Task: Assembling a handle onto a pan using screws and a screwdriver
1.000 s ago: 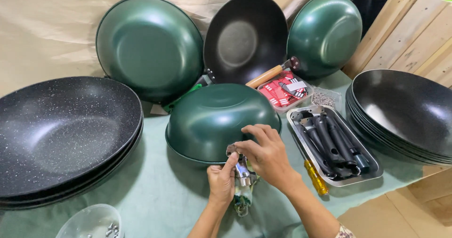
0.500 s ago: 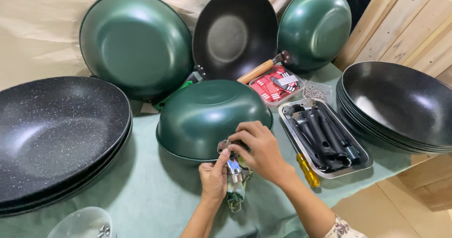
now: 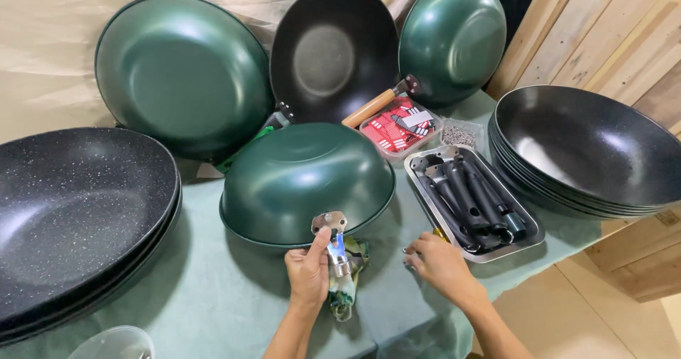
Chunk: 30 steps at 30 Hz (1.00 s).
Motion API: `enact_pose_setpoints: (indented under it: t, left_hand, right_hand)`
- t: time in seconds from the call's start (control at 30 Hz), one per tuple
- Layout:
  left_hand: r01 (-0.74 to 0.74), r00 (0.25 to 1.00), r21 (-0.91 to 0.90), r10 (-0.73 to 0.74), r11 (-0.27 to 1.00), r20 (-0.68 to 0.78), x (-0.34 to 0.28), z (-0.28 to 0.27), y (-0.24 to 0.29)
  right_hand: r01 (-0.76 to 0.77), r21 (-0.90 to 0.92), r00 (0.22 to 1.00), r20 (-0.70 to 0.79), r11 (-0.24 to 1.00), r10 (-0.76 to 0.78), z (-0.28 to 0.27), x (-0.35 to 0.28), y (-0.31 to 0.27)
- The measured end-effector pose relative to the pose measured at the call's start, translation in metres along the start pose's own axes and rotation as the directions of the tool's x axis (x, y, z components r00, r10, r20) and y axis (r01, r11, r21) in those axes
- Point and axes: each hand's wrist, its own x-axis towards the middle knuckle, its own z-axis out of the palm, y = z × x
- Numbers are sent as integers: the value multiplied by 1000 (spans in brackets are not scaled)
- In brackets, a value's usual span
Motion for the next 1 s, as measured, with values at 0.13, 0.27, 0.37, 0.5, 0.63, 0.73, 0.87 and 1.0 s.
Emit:
enact_pose_setpoints:
  t: [0.13, 0.27, 0.37, 0.5, 0.63, 0.73, 0.87, 1.0]
  left_hand:
    - [36, 999, 16, -36, 999, -24, 0, 2, 0]
    - [46, 998, 1, -46, 999, -34, 0, 2, 1]
    - [49, 998, -15, -49, 999, -42, 1, 0, -1]
    - [54, 998, -10, -55, 998, -27, -4, 6, 5]
    - [28, 999, -10, -28, 1000, -35, 0, 4, 1]
    - [16, 1000, -27, -17, 1000, -21, -2, 4, 1]
    - [21, 999, -15, -22, 1000, -30, -2, 6, 3]
    - [-1, 1000, -40, 0, 999, -23, 1, 0, -3]
  right_hand:
    - [-9, -1, 1000, -30, 1000, 9, 18, -3, 3]
    - [0, 80, 989, -148, 997, 12, 11, -7, -8]
    - [110, 359, 958, -288, 927, -2, 0, -9, -28]
    - [101, 908, 968, -185, 408, 171, -20, -9, -84]
    - [76, 996, 990, -70, -52, 125, 27, 36, -107]
    - [-46, 926, 996, 71, -374, 53, 45, 52, -124]
    - [-74, 838, 995, 100, -541, 18, 54, 61, -132]
    - [-50, 817, 998, 65, -575, 4, 56, 62, -133]
